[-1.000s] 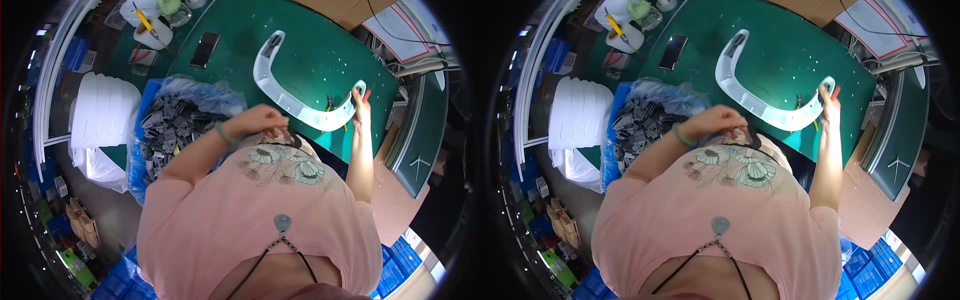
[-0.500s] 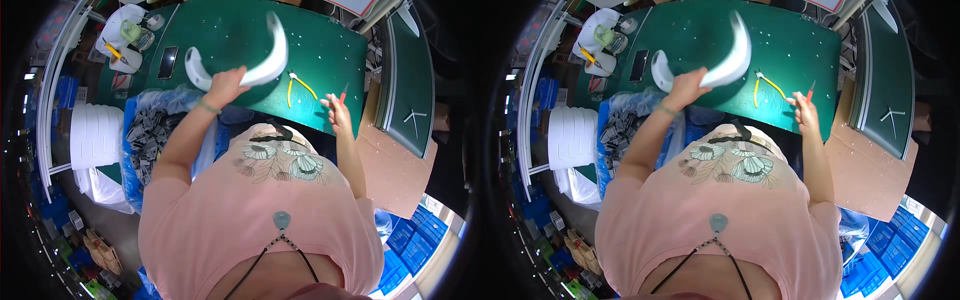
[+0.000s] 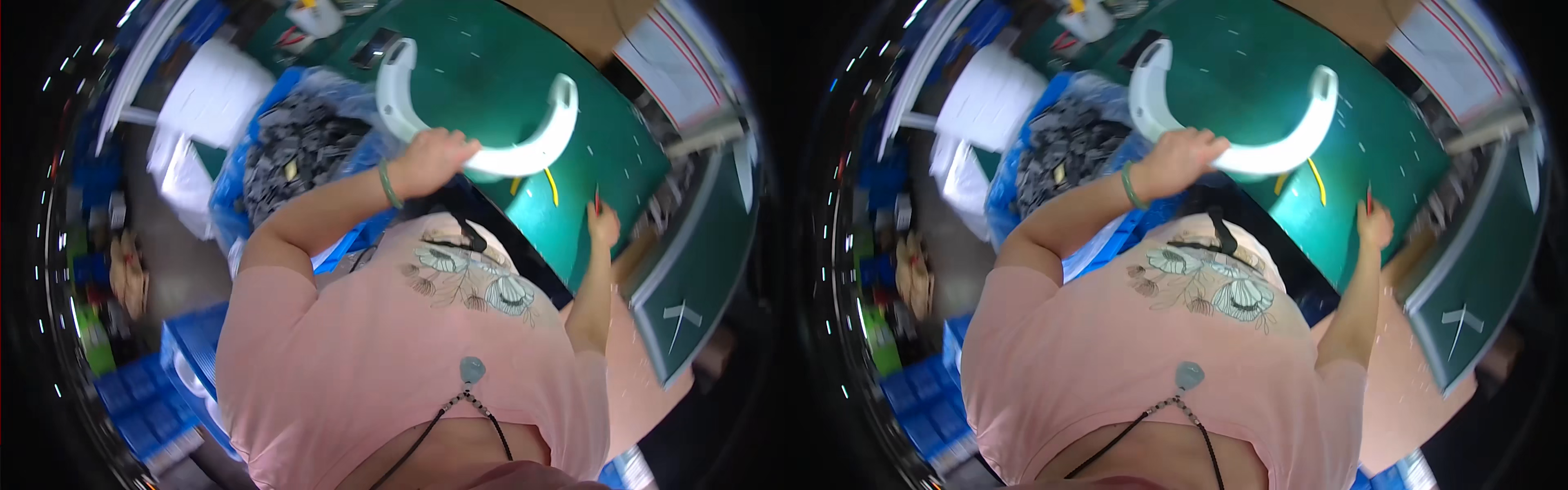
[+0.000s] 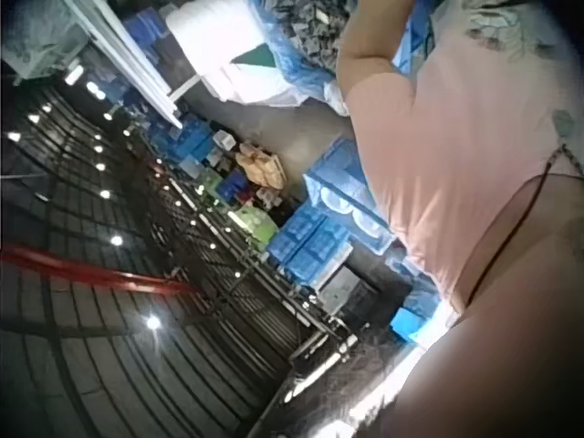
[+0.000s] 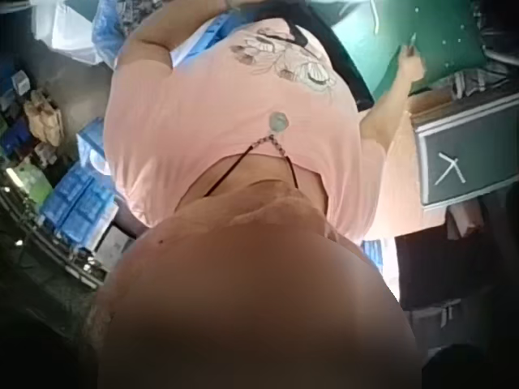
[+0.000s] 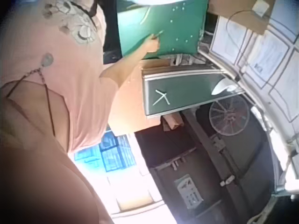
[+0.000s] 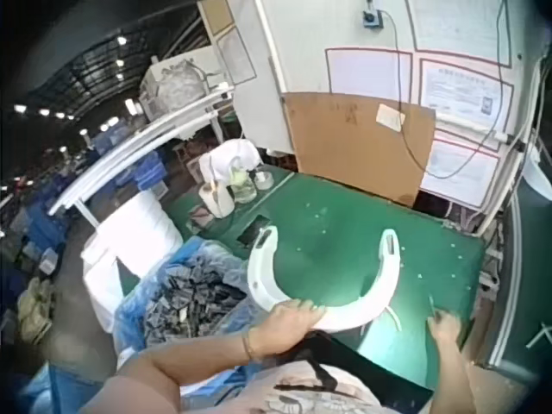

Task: Inspect, trim flash from plastic parts with nippers, and clean with an air nozzle.

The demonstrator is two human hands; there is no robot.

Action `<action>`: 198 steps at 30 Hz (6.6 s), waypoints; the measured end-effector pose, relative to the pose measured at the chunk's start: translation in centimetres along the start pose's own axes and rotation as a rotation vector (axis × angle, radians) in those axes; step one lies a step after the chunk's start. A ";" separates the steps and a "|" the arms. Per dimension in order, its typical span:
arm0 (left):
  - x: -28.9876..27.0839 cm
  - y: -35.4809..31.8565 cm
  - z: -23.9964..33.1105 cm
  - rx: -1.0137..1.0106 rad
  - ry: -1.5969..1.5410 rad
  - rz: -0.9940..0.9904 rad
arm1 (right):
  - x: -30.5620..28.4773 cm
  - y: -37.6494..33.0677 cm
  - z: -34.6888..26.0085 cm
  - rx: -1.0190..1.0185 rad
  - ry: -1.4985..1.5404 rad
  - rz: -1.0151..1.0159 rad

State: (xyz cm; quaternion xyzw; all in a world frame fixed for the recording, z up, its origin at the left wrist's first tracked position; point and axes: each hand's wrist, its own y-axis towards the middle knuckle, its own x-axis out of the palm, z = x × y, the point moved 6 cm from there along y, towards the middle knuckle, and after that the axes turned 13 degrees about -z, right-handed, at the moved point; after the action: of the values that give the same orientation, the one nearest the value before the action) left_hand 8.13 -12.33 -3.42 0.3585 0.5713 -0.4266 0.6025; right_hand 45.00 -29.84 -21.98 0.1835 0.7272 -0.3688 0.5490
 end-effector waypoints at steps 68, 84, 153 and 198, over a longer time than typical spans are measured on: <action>-24.7 -36.2 -43.2 -0.970 0.192 0.058 | -2.7 2.8 -68.0 -0.955 0.907 -1.108; -24.5 -36.8 -53.8 -1.148 -0.244 0.092 | 0.7 3.6 -73.6 -0.873 0.878 -1.245; -19.2 -37.3 -61.5 -1.407 -0.127 0.145 | -11.9 -6.4 -75.6 -1.510 -0.021 -0.550; -19.6 -33.9 -53.7 -1.191 0.213 0.103 | -6.2 -5.3 -81.1 -1.289 0.624 -1.081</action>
State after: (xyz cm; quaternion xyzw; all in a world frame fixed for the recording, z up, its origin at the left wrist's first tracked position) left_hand -43.43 26.24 13.10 0.0277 0.7510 0.0345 0.6589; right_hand -10.25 27.34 -4.25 -0.4360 0.8964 -0.0304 0.0741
